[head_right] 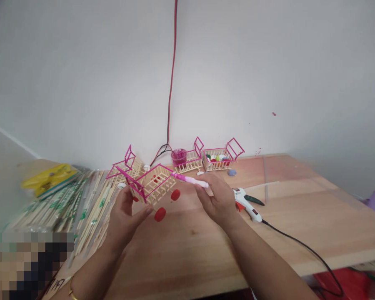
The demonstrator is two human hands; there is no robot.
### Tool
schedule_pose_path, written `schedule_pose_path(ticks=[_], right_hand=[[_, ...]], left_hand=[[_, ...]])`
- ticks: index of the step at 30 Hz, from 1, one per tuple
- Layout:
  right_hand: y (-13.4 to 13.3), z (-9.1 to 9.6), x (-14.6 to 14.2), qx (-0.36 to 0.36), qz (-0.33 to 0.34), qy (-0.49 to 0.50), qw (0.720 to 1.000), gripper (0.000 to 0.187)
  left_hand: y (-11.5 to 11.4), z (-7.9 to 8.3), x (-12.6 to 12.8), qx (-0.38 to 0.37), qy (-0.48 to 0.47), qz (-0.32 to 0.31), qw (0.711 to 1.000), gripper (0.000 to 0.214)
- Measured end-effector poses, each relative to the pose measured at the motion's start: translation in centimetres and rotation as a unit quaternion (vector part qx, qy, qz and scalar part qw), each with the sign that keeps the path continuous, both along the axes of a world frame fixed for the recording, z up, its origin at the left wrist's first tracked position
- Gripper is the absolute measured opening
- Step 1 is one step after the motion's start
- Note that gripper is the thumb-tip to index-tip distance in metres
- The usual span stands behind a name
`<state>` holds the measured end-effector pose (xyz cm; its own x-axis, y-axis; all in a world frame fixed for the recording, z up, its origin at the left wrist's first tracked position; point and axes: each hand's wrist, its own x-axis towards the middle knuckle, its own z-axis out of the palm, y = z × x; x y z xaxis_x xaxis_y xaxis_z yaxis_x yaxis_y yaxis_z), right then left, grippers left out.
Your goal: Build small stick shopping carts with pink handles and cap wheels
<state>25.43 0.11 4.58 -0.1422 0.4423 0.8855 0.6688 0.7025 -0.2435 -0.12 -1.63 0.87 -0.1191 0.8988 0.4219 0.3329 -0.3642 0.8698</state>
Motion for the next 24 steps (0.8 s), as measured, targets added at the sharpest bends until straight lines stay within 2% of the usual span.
schedule_pose_path(ticks=[12,21,24], right_hand=[[0.13,-0.02,0.29,0.000,-0.016,0.024,1.000,0.018],[-0.63,0.10,-0.45,-0.006,0.051,0.004,0.999,0.020],[-0.54,0.06,-0.32,-0.008,0.033,0.013,0.999,0.020]], left_hand=[[0.05,0.17,0.03,-0.004,-0.043,-0.024,0.999,0.054],[0.15,0.00,0.07,-0.001,-0.049,-0.019,0.999,0.055],[0.13,0.06,0.14,-0.002,-0.072,-0.028,0.997,0.057]])
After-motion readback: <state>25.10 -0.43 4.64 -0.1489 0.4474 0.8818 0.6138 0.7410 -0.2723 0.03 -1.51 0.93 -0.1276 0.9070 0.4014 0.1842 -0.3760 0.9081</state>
